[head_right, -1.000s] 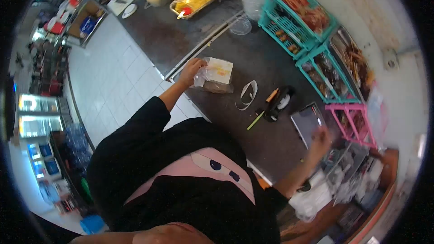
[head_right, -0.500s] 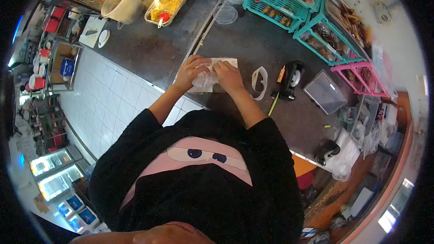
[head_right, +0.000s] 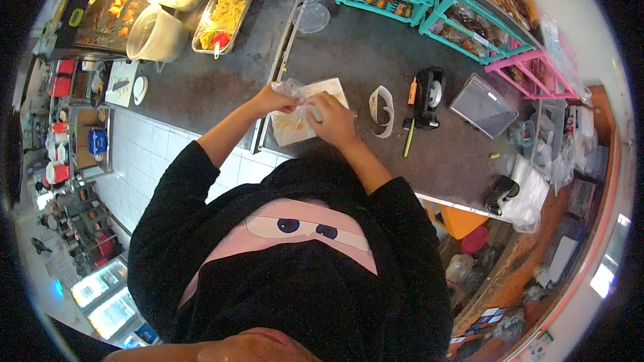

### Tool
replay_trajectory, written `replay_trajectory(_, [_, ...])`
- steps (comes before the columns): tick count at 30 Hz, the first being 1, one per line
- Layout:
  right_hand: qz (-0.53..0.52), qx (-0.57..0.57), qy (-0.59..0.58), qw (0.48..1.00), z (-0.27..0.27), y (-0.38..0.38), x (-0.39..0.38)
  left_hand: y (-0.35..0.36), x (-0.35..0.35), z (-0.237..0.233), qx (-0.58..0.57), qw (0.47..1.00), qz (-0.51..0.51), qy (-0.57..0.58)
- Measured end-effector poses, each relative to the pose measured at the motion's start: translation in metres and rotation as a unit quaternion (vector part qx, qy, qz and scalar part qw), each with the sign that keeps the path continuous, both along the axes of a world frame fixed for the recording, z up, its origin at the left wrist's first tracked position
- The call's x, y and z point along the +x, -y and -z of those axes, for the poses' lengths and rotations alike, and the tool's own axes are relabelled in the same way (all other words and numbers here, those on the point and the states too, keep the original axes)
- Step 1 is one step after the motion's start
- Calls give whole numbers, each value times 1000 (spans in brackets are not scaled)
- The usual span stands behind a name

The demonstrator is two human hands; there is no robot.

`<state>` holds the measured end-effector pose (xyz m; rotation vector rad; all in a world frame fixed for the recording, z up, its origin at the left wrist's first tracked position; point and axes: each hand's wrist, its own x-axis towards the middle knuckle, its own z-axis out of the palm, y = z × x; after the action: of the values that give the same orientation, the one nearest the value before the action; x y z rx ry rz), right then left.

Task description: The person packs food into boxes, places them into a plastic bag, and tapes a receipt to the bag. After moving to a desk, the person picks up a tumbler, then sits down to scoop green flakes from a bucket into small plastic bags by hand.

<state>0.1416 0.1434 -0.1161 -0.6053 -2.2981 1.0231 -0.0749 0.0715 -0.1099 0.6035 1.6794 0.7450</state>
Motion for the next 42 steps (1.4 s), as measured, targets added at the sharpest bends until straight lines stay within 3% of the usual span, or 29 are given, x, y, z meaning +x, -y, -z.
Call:
replay_trajectory(4, [-45, 68, 1, 997, -14, 21, 2, 10, -4, 12, -12, 973, -31, 227])
replay_trajectory(10, [-24, 109, -47, 993, 4, 28, -5, 28, -1, 49, -55, 937, -133, 320])
replay_trajectory(13, [11, 31, -96, 995, 18, 28, -6, 41, 12, 44, -27, 923, -174, 341])
replay_trajectory(15, [79, -194, -98, 973, 22, 34, -8, 48, 28, 35, 5, 918, -213, 335])
replay_trajectory(17, [140, -319, -112, 931, 23, 40, -11, 56, 41, 35, 42, 908, -242, 340])
replay_trajectory(19, [198, -347, -143, 906, 6, 39, -15, 57, 59, 22, 62, 907, -282, 308])
replay_trajectory(22, [221, -363, -74, 902, 7, 39, -11, 60, 71, 25, 94, 901, -308, 292])
replay_trajectory(25, [223, -291, -37, 930, 10, 43, -2, 62, 77, 30, 113, 898, -316, 284])
replay_trajectory(31, [197, -188, -84, 958, 5, 49, 4, 62, 83, 27, 130, 898, -326, 265])
replay_trajectory(42, [193, -165, -79, 964, 0, 53, 10, 60, 86, 23, 141, 898, -328, 258])
